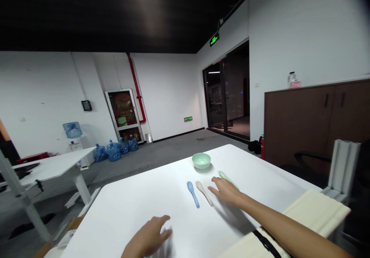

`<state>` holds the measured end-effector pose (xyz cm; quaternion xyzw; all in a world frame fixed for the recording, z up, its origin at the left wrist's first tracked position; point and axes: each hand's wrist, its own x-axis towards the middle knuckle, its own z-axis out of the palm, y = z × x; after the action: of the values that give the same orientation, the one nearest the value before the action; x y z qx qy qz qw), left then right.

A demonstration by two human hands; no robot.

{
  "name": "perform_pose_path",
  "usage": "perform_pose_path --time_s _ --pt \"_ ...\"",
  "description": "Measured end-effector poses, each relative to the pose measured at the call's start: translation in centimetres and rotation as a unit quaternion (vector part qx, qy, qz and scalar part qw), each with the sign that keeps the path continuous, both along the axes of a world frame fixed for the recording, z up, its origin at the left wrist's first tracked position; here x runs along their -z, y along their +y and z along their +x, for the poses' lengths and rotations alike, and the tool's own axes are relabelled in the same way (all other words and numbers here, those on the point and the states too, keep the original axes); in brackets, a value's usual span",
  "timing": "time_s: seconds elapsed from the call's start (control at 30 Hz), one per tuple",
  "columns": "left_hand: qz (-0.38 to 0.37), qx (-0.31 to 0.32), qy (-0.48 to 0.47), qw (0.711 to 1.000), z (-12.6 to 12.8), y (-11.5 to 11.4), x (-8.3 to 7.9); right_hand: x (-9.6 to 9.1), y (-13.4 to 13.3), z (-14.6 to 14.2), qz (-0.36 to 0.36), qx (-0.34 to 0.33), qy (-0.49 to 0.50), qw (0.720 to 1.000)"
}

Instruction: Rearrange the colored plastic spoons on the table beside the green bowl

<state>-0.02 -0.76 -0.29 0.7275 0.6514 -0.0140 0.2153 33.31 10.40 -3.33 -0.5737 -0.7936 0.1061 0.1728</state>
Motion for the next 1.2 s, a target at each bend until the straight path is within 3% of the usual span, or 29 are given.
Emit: perform_pose_path --time_s 0.4,1.2 --pt "0.001 0.003 -0.005 1.0 -0.4 0.3 0.6 0.8 0.3 0.0 0.015 -0.001 -0.01 1.0" --pt "0.012 0.005 -0.008 1.0 0.0 0.1 0.2 1.2 0.6 -0.1 -0.01 0.017 -0.001 1.0"
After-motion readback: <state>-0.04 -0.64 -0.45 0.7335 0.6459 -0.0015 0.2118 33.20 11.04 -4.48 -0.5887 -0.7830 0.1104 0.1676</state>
